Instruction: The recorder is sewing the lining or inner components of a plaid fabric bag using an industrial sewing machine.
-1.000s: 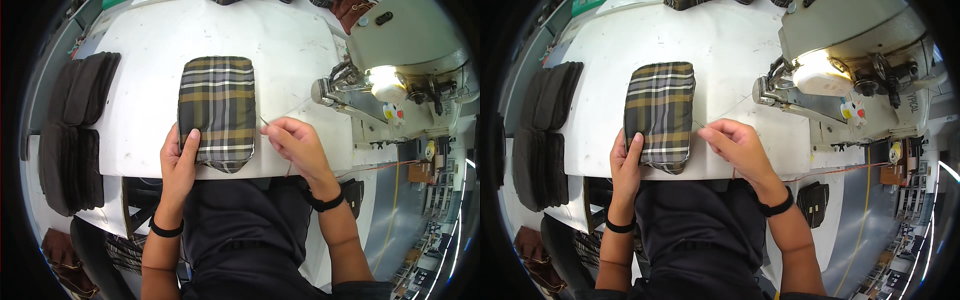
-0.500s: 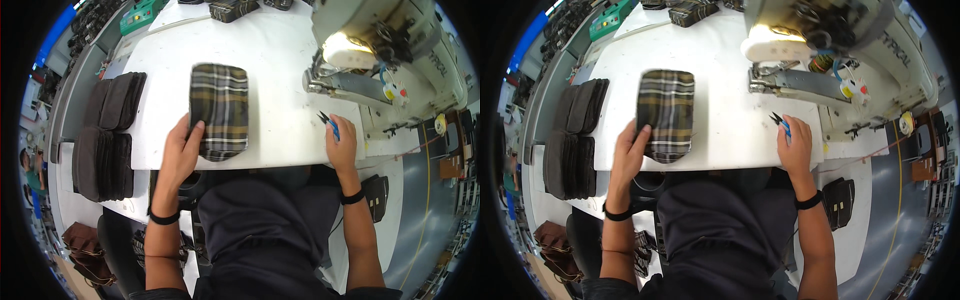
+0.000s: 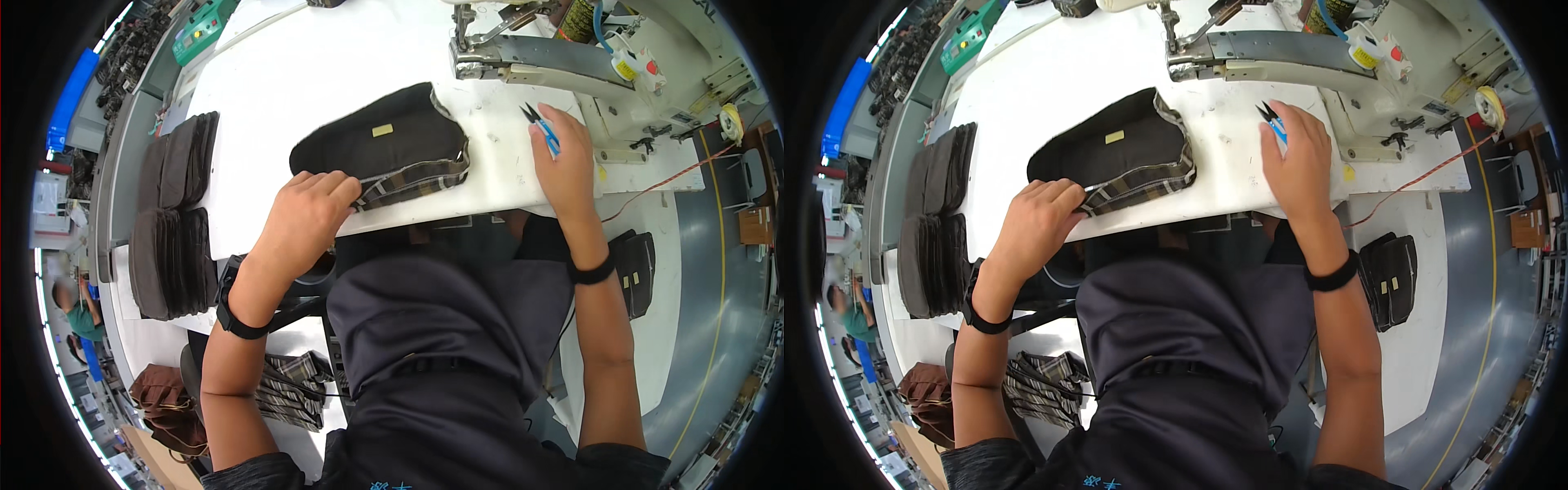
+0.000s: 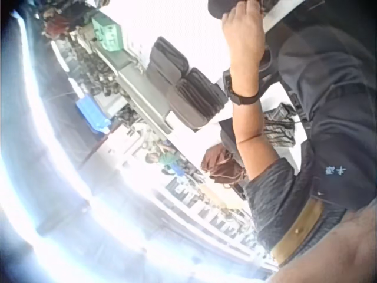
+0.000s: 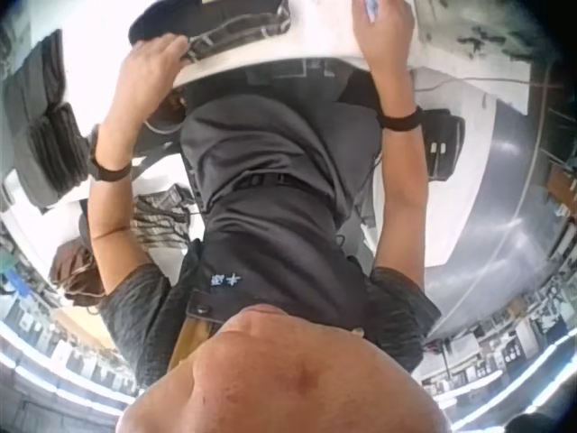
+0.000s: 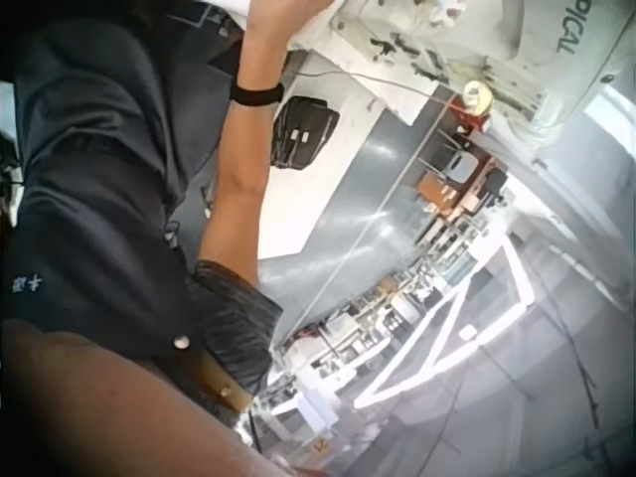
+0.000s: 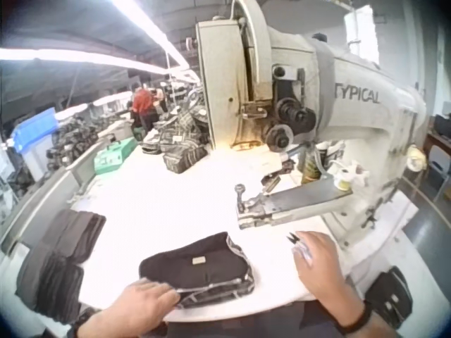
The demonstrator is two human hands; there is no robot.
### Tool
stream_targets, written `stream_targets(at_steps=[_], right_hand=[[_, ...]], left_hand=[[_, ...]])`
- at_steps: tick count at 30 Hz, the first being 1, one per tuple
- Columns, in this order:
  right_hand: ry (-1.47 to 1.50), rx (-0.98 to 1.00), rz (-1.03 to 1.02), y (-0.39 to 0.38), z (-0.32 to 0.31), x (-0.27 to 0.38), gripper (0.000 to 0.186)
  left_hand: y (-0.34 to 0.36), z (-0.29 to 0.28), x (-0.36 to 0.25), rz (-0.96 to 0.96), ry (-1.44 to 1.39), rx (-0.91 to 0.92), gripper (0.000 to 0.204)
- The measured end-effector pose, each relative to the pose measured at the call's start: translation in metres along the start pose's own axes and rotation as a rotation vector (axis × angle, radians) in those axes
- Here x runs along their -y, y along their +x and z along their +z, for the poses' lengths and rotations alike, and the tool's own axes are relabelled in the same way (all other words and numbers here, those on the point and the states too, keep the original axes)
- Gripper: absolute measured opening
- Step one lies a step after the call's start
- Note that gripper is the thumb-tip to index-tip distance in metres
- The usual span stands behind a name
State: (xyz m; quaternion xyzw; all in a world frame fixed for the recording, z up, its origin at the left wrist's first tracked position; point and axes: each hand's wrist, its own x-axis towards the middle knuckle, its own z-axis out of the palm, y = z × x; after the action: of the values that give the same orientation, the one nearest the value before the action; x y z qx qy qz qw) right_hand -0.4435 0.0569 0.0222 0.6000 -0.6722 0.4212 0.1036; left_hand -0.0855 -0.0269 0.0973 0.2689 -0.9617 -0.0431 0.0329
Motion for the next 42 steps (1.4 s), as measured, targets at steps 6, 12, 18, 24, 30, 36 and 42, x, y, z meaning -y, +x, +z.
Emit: stream_targets(at_steps=[6,12,18,24,30,36,42], right_hand=[[0.251,0.196,-0.44,-0.005,-0.002,0.124,0.034],[0.011,0.403,-0.477,-0.017,0.031,0.123,0.025],[0.063,0.559,-0.49,-0.009,0.02,0.13,0.008],[0.109,0.681,-0.462,-0.017,0.007,0.125,0.007],[-0.189,0.614,-0.603,0.003,-0.002,0.124,0.013],[-0.283,0.676,-0.577,-0.004,-0.007,0.129,0.016],[0.095,0.376,-0.552,-0.016,-0.027,0.125,0.017]], left_hand=[[-0.013,0.016,0.005,0.17,0.081,-0.178,0.024],[0.027,-0.02,0.005,0.123,-0.1,-0.356,0.023],[0.052,-0.003,0.067,0.056,0.156,-0.092,0.024],[0.07,-0.001,0.076,-0.133,0.027,0.063,0.028],[0.071,0.009,0.084,-0.045,0.03,-0.036,0.025],[0.066,-0.002,0.092,-0.11,-0.1,0.082,0.02],[0.014,-0.058,0.076,-0.305,-0.378,-0.155,0.026]])
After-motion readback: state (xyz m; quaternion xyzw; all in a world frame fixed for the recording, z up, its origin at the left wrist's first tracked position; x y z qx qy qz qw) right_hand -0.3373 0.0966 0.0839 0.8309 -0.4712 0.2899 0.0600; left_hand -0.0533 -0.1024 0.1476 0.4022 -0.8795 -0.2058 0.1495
